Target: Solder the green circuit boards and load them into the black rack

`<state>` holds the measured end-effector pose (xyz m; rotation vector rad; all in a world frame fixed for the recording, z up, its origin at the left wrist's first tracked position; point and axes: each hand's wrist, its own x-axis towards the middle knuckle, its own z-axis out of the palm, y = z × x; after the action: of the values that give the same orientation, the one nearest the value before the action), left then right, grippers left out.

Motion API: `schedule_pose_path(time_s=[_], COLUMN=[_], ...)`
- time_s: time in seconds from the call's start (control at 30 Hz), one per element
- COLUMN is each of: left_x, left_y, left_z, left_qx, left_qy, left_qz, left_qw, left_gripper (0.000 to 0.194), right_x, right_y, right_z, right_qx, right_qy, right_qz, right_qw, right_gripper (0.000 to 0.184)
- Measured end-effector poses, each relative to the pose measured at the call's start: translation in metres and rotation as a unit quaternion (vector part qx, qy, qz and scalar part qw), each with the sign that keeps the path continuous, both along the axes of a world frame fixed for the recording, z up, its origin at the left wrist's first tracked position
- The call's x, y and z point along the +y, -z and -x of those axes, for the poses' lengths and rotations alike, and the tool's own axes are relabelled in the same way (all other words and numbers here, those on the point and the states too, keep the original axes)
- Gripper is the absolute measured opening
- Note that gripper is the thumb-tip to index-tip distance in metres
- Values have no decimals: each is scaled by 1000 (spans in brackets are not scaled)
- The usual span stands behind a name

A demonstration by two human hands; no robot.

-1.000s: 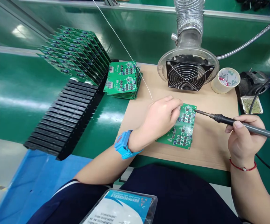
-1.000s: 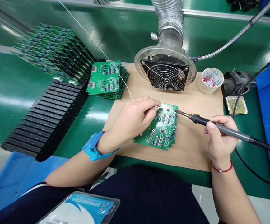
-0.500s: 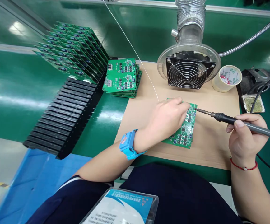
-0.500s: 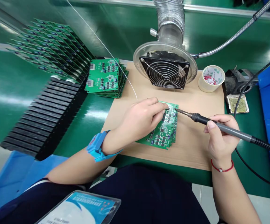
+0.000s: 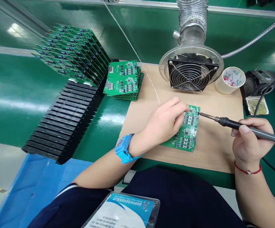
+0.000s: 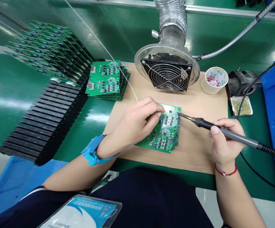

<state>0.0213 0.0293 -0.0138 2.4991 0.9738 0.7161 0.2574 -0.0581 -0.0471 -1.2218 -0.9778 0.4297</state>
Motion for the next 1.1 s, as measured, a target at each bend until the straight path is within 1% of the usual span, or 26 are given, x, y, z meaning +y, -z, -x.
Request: schedule_pose_path(time_s=[0.1,0.27,0.4,0.47,0.57,0.63,0.73,0.8,0.87,0.9,0.93,1.03,1.1], left_x=[2,5,6,6,6,4,-1,-5,-10,-13,-16,-22,-25], left_y=[5,12,14,14,13,10,3,-3,-8,-10,-11,-11,-10], left_z=[-1,-4,-9,-11,-13,-11,-2,6,12,15,17,20,19], left_qx=[14,40,58,64,66,53,2,-32,-45,-42,-33,19,46], left_qy=[-8,-11,-4,4,6,6,13,9,6,10,19,48,54], left_qz=[-33,-53,-87,-92,-86,-74,-30,5,24,22,8,-70,-102], left_qw=[999,998,995,994,994,996,999,999,999,999,999,996,992], left_gripper=[26,29,29,28,28,28,30,27,22,21,21,20,20], right_x=[-1,-1,0,0,1,1,3,4,5,5,5,4,5], right_y=[0,1,1,0,0,-1,-2,-3,-6,-7,-8,-11,-12], right_z=[-1,-2,-1,0,1,0,-1,-2,-3,-4,-5,-6,-7], right_qx=[0,0,2,1,4,12,27,45,70,82,91,99,97], right_qy=[-7,-15,-16,-19,-16,-1,17,18,10,4,-6,-57,-90], right_qz=[6,16,14,13,2,-10,-22,-22,-16,-12,-10,-15,-24], right_qw=[1000,1000,1000,1000,1000,1000,999,999,997,997,996,993,991], right_gripper=[12,12,12,11,12,13,14,13,9,7,6,6,8])
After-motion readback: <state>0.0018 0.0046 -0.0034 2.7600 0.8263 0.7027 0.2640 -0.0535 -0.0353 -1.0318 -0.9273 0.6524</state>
